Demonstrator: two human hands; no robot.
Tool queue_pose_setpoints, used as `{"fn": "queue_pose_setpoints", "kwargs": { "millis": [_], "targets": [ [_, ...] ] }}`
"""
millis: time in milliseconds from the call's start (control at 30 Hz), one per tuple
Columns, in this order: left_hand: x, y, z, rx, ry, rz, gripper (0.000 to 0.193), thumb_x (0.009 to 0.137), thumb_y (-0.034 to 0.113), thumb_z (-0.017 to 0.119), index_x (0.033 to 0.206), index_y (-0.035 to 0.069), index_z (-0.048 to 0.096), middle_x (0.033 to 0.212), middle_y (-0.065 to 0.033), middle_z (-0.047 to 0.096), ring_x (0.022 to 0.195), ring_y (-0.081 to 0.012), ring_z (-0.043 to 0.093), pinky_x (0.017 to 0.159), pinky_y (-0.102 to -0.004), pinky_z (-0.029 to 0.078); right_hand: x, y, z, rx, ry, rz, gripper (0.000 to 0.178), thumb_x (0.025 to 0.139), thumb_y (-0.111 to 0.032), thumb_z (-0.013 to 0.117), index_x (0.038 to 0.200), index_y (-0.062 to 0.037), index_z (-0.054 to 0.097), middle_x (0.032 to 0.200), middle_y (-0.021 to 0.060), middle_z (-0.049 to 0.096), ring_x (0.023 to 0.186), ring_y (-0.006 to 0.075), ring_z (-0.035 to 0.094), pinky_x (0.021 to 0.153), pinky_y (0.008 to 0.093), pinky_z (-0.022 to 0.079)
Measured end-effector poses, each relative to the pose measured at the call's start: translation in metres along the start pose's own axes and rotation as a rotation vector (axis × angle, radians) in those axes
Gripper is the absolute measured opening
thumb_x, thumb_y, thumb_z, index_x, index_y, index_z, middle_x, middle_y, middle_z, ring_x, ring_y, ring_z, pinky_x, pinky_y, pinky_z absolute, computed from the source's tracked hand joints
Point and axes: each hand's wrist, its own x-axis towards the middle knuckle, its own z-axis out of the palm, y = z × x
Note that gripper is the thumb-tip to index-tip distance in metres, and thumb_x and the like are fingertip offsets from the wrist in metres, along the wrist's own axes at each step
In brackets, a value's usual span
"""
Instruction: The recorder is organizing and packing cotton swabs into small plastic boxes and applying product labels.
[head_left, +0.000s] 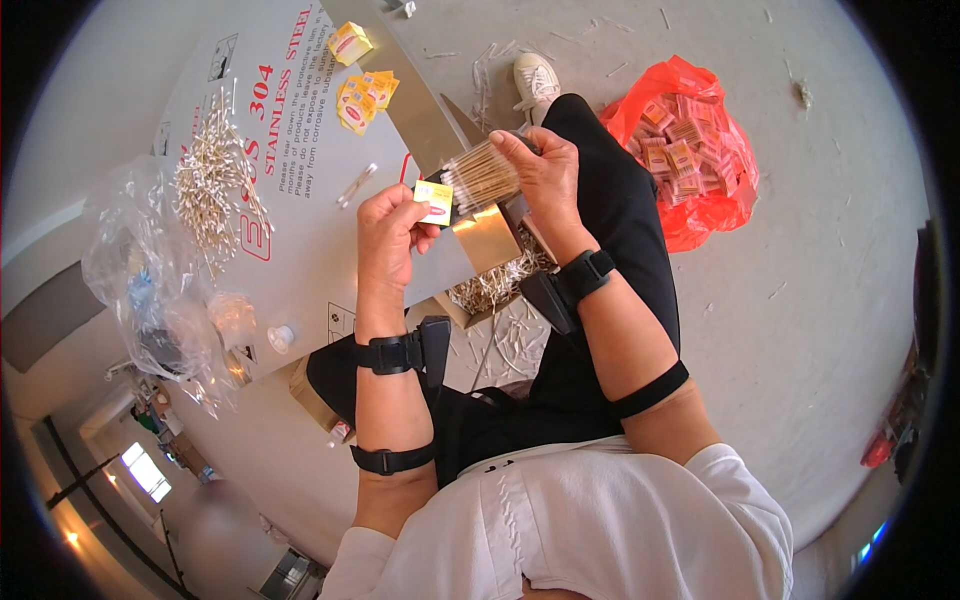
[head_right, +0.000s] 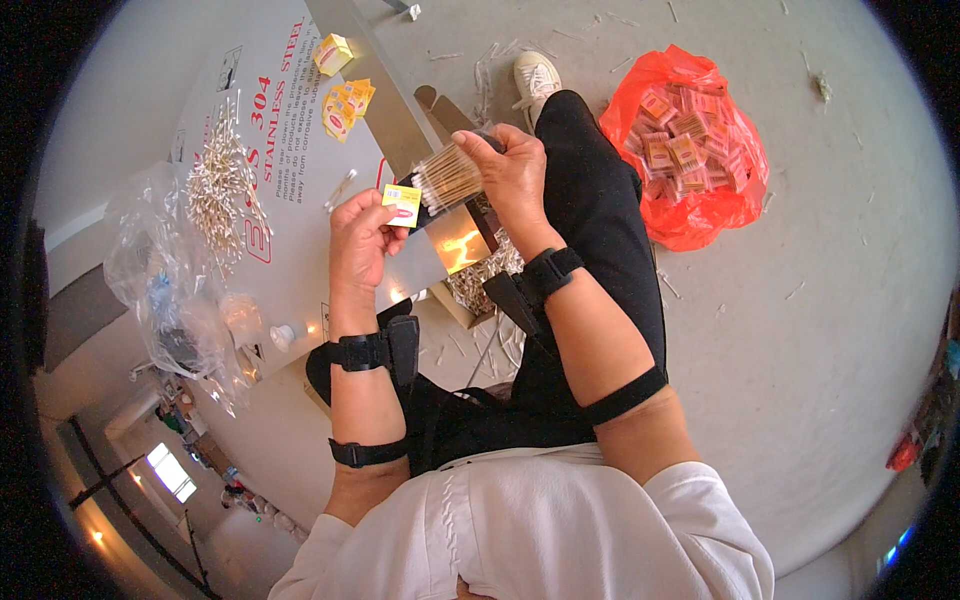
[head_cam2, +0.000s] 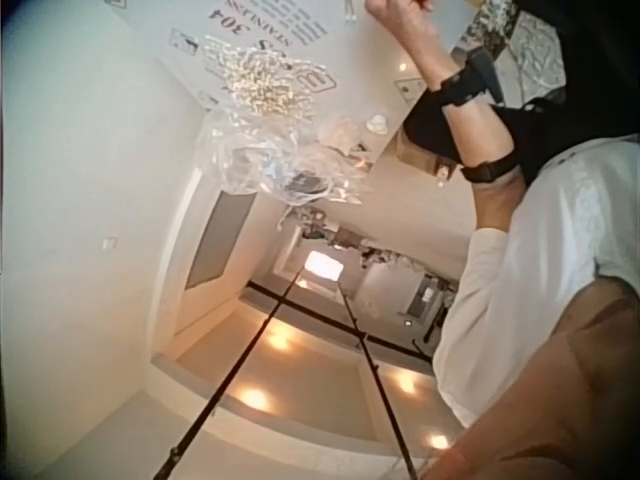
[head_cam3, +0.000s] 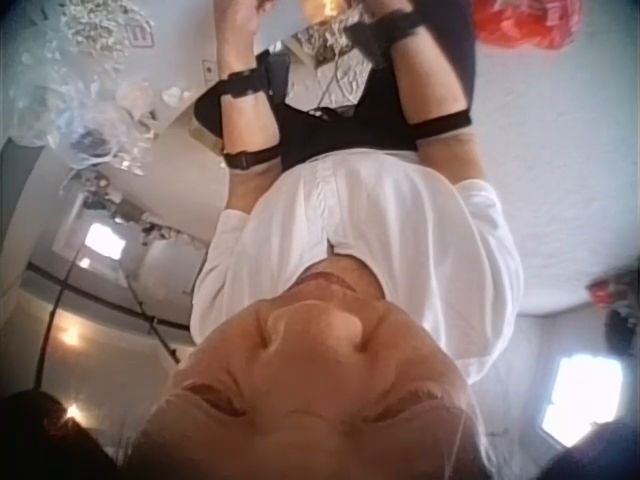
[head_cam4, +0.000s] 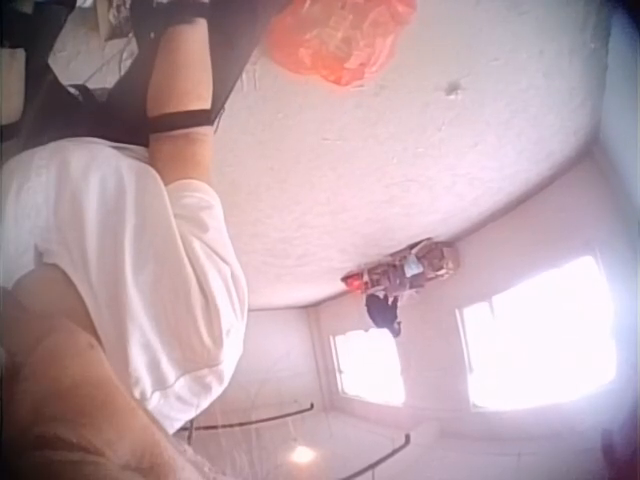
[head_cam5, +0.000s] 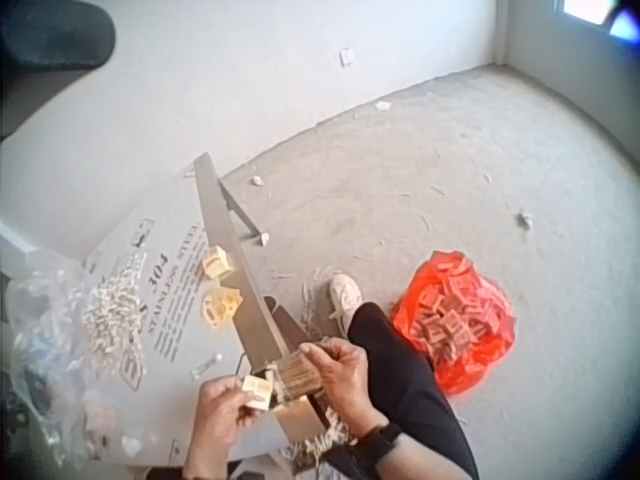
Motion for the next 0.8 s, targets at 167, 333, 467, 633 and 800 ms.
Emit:
{"fn": "queue_pose_setpoints", "kwargs": {
  "millis": [167, 333, 467, 633, 800],
  "targets": [
    [0.000, 0.003, 0.002, 0.001, -0.003, 0.000, 0.014, 0.082, 0.003, 0.059, 0.071, 0.006, 0.052, 0.069, -0.0072, 0.061, 0.051, -0.0115, 0.056, 0.039, -0.0224, 0.037, -0.001, -0.001, -0.001, -0.034, -0.019, 0.029, 0.030, 0.083, -0.017, 0.076, 0.063, -0.0047, 0.057, 0.060, -0.0086, 0.050, 0.055, 0.0005, 0.039, 0.048, 0.0216, 0.031],
    [0.002, 0.009, 0.010, 0.041, 0.053, 0.003, 0.020, 0.079, 0.002, 0.057, 0.061, 0.006, 0.048, 0.062, -0.0067, 0.059, 0.047, -0.0107, 0.057, 0.037, -0.0218, 0.036, 0.000, 0.003, -0.002, -0.052, -0.021, 0.018, 0.031, 0.083, -0.017, 0.076, 0.063, -0.0053, 0.057, 0.060, -0.0083, 0.050, 0.055, 0.0007, 0.040, 0.048, 0.0215, 0.032],
    [0.005, 0.012, 0.016, 0.034, 0.051, -0.002, 0.018, 0.079, 0.002, 0.057, 0.062, 0.005, 0.050, 0.062, -0.0067, 0.059, 0.047, -0.0109, 0.057, 0.036, -0.0219, 0.035, 0.002, 0.008, -0.004, -0.041, -0.016, 0.007, 0.031, 0.083, -0.018, 0.076, 0.063, -0.0057, 0.057, 0.060, -0.0082, 0.051, 0.055, 0.0007, 0.039, 0.048, 0.0214, 0.032],
    [0.005, 0.010, 0.021, 0.052, 0.114, 0.016, 0.014, 0.078, 0.001, 0.056, 0.065, 0.004, 0.052, 0.061, -0.0066, 0.058, 0.044, -0.0104, 0.055, 0.034, -0.0218, 0.033, 0.001, 0.007, 0.000, -0.017, 0.010, 0.042, 0.039, 0.081, -0.021, 0.078, 0.060, -0.0040, 0.051, 0.057, -0.0059, 0.043, 0.055, 0.0033, 0.035, 0.047, 0.0254, 0.030],
    [0.005, 0.009, 0.017, 0.251, 0.215, 0.048, 0.008, 0.076, -0.002, 0.057, 0.071, 0.001, 0.053, 0.060, -0.0048, 0.057, 0.043, -0.0086, 0.050, 0.035, -0.0223, 0.034, -0.002, 0.004, 0.002, 0.059, -0.008, 0.067, 0.046, 0.079, -0.026, 0.079, 0.057, -0.0019, 0.048, 0.053, -0.0031, 0.037, 0.055, 0.0057, 0.032, 0.047, 0.0286, 0.031]
  ]
}}
